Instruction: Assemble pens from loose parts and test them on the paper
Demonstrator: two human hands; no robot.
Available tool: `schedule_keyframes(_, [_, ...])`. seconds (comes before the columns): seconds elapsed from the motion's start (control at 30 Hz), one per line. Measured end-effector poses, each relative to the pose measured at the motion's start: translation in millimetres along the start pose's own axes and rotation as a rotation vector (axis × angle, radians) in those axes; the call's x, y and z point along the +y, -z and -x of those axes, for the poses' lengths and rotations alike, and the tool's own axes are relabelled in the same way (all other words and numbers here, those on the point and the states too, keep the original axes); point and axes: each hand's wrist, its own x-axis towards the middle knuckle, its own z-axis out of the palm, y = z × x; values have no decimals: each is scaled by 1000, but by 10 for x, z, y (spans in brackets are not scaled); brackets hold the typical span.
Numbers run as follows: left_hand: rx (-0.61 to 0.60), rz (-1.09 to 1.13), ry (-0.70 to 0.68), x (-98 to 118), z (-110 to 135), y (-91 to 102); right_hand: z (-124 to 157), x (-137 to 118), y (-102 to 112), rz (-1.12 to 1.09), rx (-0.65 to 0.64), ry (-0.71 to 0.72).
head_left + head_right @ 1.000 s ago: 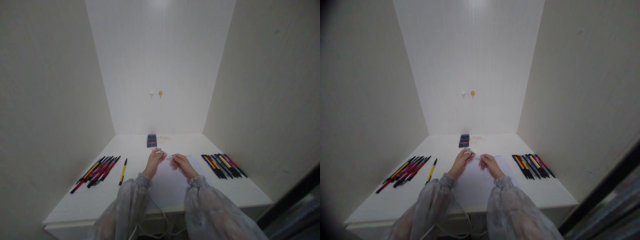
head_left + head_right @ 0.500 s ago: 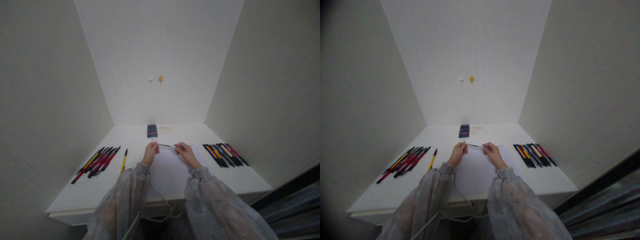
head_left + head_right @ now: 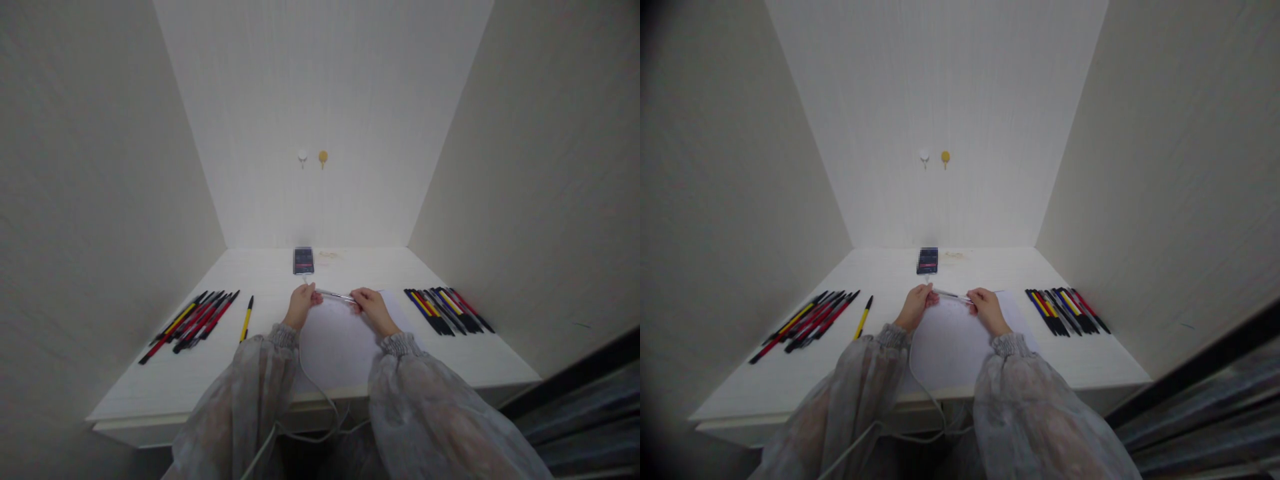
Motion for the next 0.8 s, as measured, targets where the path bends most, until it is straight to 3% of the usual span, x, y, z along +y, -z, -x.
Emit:
schedule_keyframes(0.2, [46, 62, 44, 33, -3, -15, -7, -12, 26, -85, 47, 67])
schedule_keyframes(0.37, [60, 119, 53, 38, -4, -26, 25, 1, -6, -290, -84, -160])
schedule_keyframes(0.57, [94, 194, 88, 38, -28, -13, 27, -5, 12, -349, -73, -87])
schedule_keyframes(0.67, [97, 202, 91, 41, -29, -20, 38, -30, 7, -459, -105, -161])
schedule_keyframes(0.8, [107, 220, 86, 30, -28, -24, 28, 3, 11, -392, -121, -266])
